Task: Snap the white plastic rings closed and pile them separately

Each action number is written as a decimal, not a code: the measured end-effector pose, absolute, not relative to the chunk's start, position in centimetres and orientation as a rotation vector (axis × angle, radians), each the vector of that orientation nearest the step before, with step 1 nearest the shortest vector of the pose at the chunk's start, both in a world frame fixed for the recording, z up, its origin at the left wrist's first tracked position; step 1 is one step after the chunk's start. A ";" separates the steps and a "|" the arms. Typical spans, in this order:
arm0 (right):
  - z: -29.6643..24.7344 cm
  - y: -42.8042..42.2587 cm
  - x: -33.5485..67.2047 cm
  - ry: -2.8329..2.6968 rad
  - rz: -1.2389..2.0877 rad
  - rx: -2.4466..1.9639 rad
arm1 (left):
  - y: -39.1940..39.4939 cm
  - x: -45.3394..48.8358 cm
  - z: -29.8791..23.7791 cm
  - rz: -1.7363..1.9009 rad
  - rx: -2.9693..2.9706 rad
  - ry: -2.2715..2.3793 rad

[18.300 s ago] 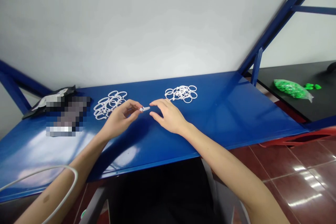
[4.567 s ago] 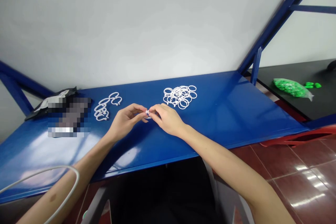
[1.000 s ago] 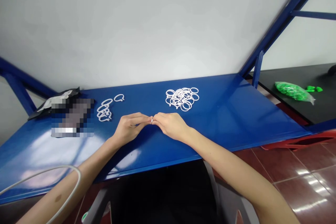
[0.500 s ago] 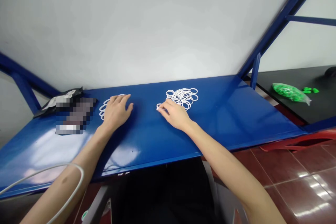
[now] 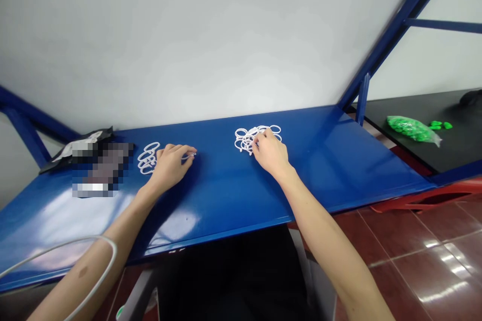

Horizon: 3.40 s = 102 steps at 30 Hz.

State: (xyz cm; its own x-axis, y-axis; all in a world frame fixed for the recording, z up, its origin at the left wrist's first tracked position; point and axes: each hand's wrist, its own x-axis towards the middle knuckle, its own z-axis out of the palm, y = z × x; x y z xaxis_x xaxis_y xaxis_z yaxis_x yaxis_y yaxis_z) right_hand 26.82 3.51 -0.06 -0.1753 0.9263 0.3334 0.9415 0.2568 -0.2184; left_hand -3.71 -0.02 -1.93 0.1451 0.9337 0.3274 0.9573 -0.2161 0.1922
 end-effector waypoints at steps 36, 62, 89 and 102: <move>-1.8 -0.2 22.0 -2.206 0.673 -0.780 | -2.8 1.0 -2.3 -2.111 -2.833 -1.816; -1.8 -0.8 22.4 -2.326 0.567 -0.755 | -3.3 0.9 -2.7 -1.755 -2.830 -1.499; -1.1 4.2 24.9 -2.087 -0.059 -1.185 | 0.8 -8.7 -1.9 -0.499 -1.855 -2.073; -1.8 -0.4 20.2 -2.373 0.248 -0.710 | -3.1 0.8 -1.3 -1.282 -2.711 -1.656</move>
